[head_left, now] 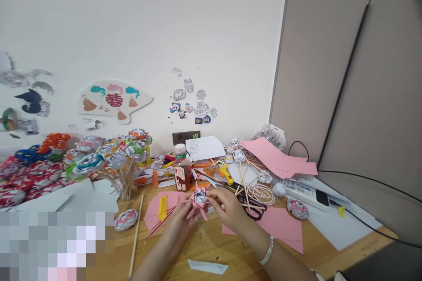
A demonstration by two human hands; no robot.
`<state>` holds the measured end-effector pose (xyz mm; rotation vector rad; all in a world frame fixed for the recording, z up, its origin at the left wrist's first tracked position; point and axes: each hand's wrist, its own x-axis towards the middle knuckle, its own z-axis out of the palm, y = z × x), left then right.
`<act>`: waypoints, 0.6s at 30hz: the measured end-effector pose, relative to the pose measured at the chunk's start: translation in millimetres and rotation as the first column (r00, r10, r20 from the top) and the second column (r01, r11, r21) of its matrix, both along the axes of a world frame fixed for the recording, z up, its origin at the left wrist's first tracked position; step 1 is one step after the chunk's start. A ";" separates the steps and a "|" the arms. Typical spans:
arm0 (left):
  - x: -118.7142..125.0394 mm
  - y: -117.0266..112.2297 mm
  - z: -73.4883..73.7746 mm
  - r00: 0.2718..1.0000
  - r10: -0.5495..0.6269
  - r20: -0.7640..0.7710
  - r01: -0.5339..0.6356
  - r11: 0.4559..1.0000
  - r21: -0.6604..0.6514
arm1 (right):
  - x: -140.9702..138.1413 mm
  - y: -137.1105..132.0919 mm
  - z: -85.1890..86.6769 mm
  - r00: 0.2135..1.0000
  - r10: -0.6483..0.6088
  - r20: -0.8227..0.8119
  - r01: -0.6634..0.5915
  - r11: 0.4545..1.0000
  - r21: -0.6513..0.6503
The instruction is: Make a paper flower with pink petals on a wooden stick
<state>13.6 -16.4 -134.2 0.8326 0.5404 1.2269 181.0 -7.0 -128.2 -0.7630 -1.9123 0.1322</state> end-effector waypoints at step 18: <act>-1.4 1.3 -5.8 0.995 -0.099 -0.012 0.097 0.988 -0.121 | 8.4 -1.7 13.8 0.975 0.130 0.183 -0.108 0.986 -0.124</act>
